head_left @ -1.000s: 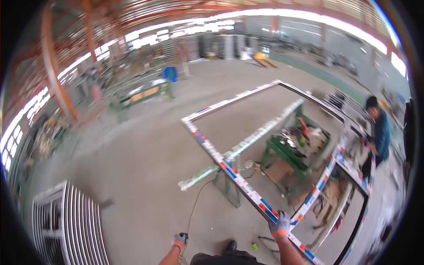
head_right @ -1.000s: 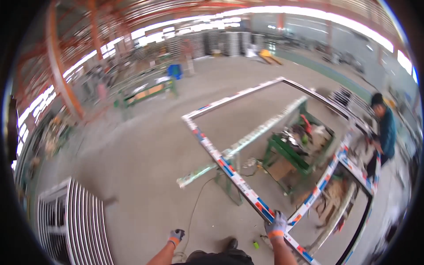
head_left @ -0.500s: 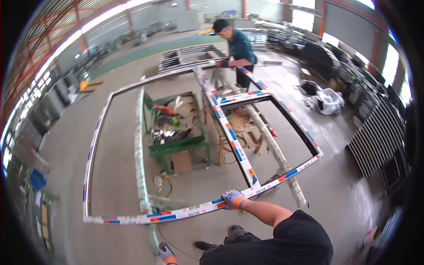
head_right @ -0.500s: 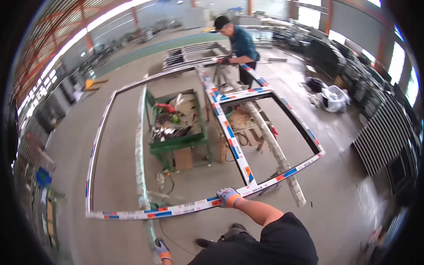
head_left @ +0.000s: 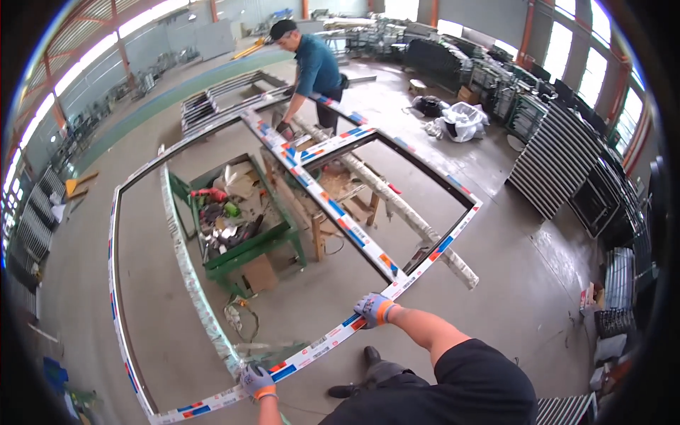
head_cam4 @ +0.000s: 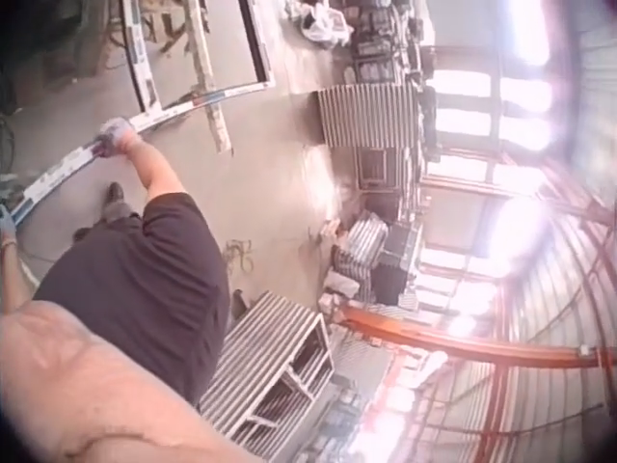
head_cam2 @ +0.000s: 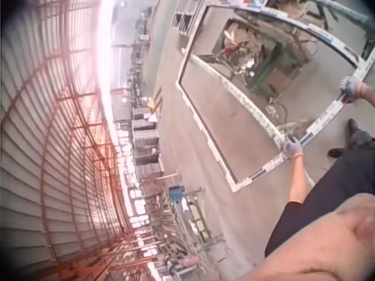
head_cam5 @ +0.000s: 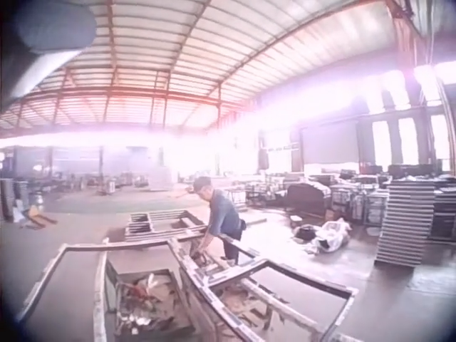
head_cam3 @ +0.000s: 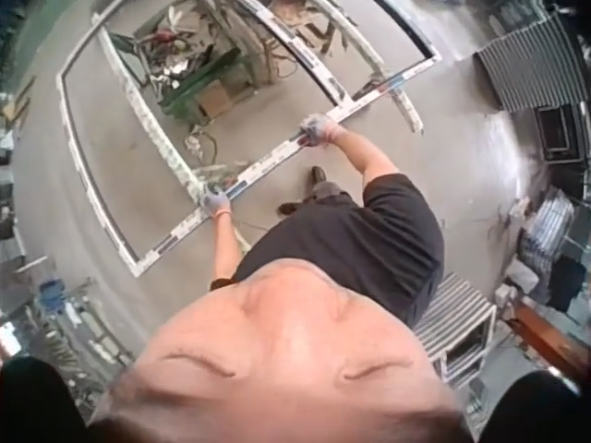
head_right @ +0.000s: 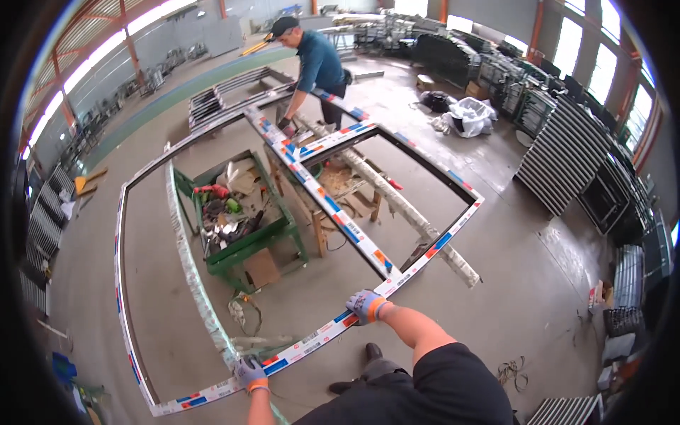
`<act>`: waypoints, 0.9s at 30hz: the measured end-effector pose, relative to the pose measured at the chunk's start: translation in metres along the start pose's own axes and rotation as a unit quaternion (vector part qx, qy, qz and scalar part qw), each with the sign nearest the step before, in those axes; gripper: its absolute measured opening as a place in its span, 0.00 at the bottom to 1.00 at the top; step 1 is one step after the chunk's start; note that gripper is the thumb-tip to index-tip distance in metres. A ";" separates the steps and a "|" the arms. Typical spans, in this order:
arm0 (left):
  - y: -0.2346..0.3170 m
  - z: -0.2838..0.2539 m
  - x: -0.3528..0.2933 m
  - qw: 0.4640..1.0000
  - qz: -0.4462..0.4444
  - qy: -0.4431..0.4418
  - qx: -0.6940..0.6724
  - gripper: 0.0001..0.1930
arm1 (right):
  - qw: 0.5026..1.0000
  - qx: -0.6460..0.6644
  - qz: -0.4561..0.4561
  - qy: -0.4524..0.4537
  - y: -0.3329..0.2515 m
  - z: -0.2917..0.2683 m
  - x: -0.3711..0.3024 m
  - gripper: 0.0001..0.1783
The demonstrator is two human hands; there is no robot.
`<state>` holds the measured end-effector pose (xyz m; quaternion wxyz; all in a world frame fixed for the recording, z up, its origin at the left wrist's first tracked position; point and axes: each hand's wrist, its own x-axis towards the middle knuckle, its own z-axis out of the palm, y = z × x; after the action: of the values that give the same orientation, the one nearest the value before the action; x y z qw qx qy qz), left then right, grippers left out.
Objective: Assembling and securing components of a large metal window frame using a mallet and power drill.
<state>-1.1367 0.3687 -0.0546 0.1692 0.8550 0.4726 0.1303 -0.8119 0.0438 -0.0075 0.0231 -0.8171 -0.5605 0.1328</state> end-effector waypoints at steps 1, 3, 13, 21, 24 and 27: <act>0.003 -0.005 -0.002 1.000 -0.010 -0.001 0.009 0.16 | 1.000 -0.003 0.014 -0.008 -0.001 -0.009 -0.003 0.24; 0.003 0.001 -0.002 0.997 0.030 0.047 0.057 0.16 | 1.000 -0.005 0.009 -0.020 -0.004 -0.016 -0.002 0.24; -0.016 0.014 -0.003 0.994 0.028 0.066 0.085 0.15 | 0.999 0.017 -0.012 -0.040 0.005 -0.019 0.003 0.17; -0.018 0.016 -0.003 0.989 0.043 0.053 0.128 0.15 | 0.996 0.019 -0.043 -0.081 0.015 -0.006 0.005 0.26; -0.019 0.009 -0.004 0.990 0.028 0.035 0.132 0.15 | 0.997 0.033 -0.037 -0.058 0.013 -0.013 0.007 0.22; -0.016 0.007 -0.002 0.991 0.011 0.015 0.136 0.14 | 0.997 0.042 -0.041 -0.052 0.014 -0.016 0.009 0.22</act>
<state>-1.1475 0.3740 -0.0678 0.0431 0.8731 0.4791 0.0798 -0.7926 0.0488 0.0033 0.0334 -0.7839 -0.5878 0.1972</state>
